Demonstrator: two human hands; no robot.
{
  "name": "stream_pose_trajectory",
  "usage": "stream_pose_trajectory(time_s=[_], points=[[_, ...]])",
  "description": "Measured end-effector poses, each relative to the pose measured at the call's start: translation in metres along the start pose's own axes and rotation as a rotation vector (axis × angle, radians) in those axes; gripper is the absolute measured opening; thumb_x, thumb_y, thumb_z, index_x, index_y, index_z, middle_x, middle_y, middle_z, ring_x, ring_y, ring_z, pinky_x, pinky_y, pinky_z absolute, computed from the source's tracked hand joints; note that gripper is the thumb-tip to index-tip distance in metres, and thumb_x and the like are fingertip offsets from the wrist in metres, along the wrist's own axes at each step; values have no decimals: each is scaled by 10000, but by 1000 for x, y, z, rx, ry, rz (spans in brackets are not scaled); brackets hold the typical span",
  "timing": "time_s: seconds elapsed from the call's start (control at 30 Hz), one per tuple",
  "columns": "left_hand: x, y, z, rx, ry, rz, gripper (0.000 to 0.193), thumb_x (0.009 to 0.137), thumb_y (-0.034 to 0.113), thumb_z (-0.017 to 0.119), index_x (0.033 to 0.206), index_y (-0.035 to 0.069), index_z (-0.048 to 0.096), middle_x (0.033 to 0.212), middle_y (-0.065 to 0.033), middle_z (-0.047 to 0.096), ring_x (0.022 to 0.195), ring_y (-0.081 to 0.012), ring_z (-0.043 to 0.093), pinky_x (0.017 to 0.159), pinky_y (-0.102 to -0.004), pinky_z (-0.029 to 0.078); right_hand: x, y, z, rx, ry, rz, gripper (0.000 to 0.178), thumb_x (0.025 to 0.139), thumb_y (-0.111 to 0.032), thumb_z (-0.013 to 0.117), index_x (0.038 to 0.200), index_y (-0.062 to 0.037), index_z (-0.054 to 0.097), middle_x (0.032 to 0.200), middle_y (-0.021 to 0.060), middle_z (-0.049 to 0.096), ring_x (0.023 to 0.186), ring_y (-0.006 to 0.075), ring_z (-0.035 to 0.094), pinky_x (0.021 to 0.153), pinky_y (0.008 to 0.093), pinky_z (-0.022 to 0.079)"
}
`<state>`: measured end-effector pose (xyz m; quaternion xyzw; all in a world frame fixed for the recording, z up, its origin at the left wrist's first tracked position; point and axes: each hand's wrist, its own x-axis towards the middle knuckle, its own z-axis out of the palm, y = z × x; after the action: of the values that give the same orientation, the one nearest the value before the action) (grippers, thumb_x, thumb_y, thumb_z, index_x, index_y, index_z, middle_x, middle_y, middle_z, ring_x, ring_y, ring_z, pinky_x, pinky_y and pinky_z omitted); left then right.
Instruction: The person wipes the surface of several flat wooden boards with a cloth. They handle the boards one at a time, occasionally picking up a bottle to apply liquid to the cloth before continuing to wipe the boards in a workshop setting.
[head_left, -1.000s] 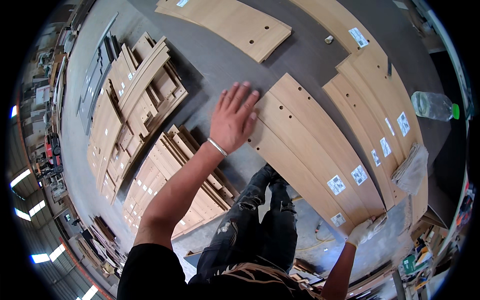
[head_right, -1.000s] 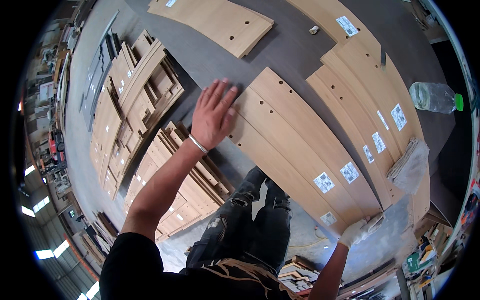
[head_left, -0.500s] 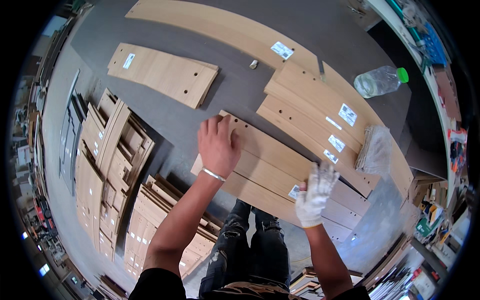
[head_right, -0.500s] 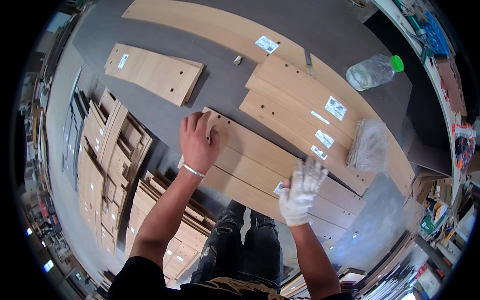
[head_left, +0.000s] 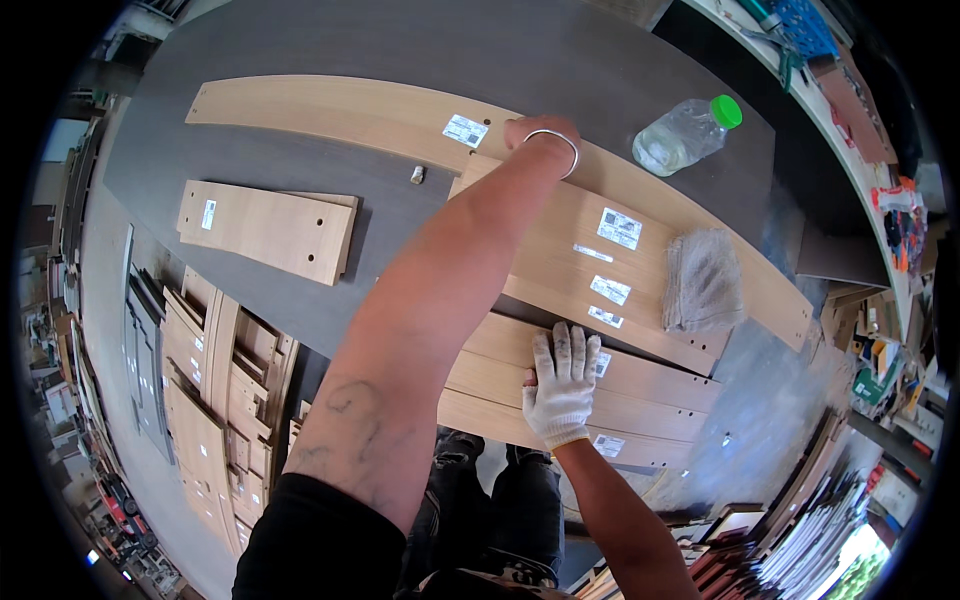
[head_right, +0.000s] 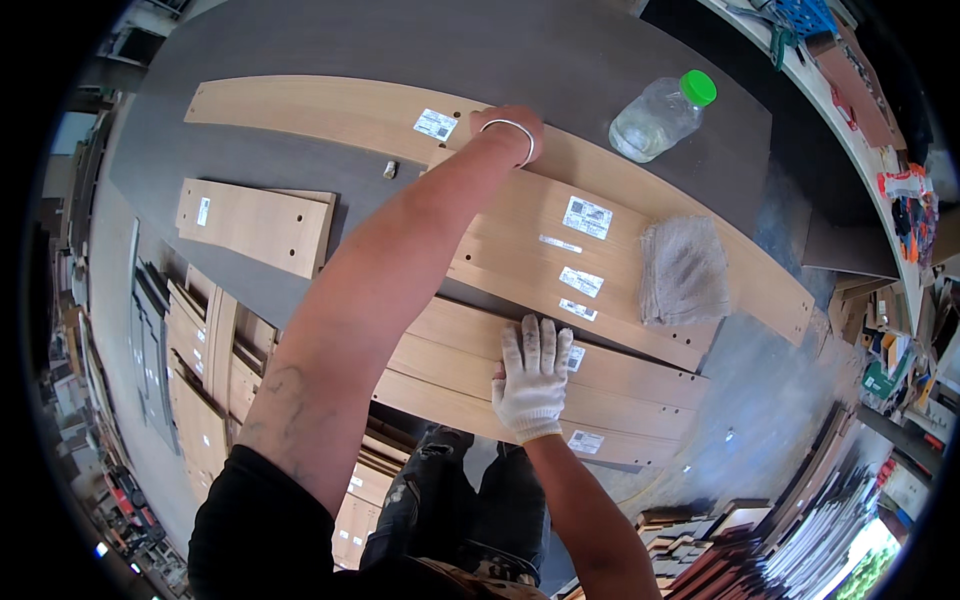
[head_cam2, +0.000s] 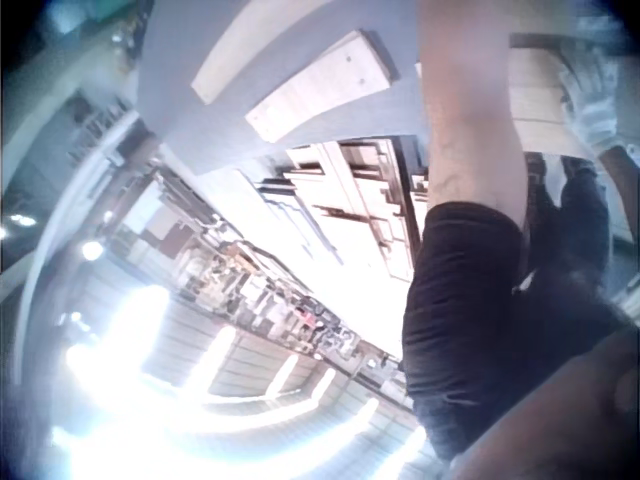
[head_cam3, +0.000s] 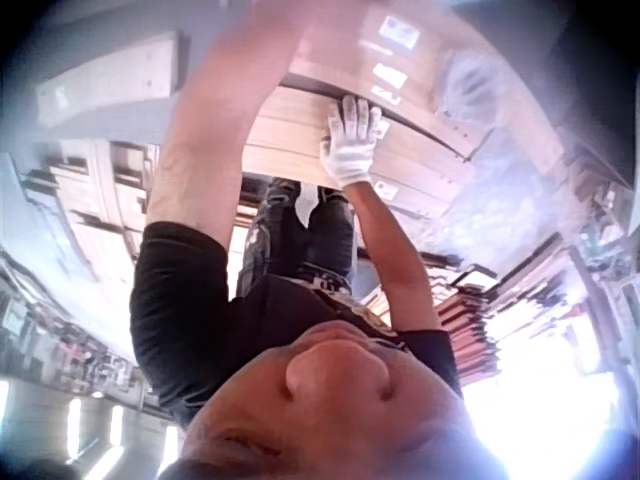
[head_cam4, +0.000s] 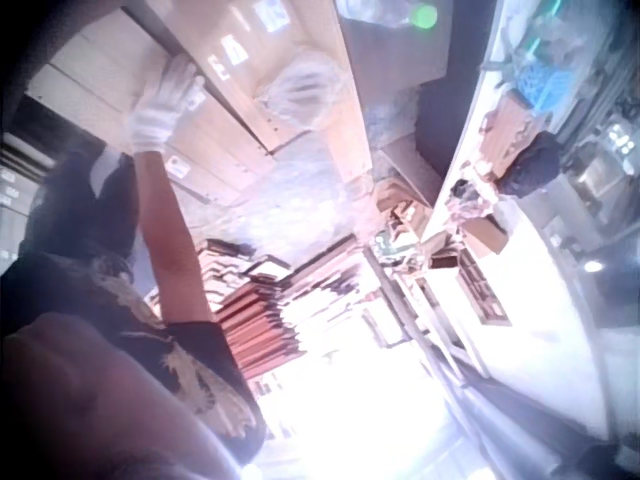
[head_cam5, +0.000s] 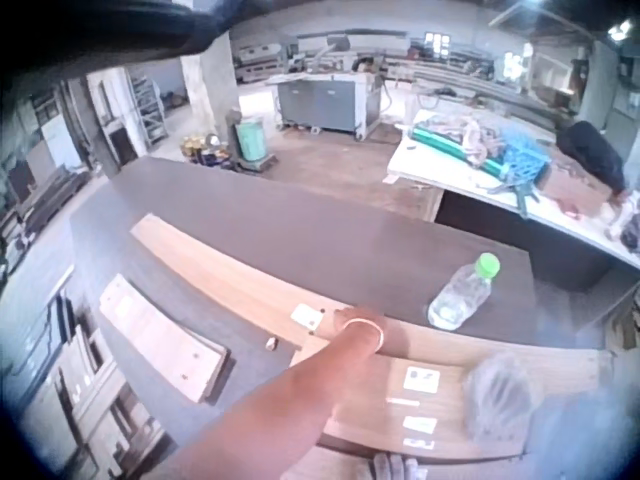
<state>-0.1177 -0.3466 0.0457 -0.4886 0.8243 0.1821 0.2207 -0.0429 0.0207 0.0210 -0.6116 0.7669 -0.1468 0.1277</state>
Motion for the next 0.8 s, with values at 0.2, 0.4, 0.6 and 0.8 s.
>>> stream_pose_trajectory(time_s=[0.2,0.4,0.6,0.8], points=[[-28,-62,-14,-508,473,204,264,984,153,594,1208,46,684,995,-123,771,888,-281,750,793,-424,588,0,6,2,-40,39,6,645,801,-207,682,1417,-43,583,1502,241,524,1424,475,432,1244,655,222],[-175,-252,53,-1043,223,144,137,1030,61,523,978,2,635,746,-24,611,676,-97,556,623,-282,459,8,-3,-1,-66,20,-27,673,782,-201,676,1420,-16,571,1490,250,517,1422,478,423,1242,656,218],[-251,-301,135,-551,172,270,74,1000,118,629,969,54,652,735,-115,618,673,-288,609,628,-398,490,4,-5,-1,-142,-35,-19,650,831,-161,645,1447,2,514,1535,265,468,1471,484,366,1258,638,186],[-241,-314,154,-413,207,380,78,966,149,681,954,83,642,808,-156,682,771,-405,664,656,-477,514,4,-7,7,-217,42,-54,642,820,-187,656,1427,-27,521,1498,248,494,1423,479,416,1239,655,235]])
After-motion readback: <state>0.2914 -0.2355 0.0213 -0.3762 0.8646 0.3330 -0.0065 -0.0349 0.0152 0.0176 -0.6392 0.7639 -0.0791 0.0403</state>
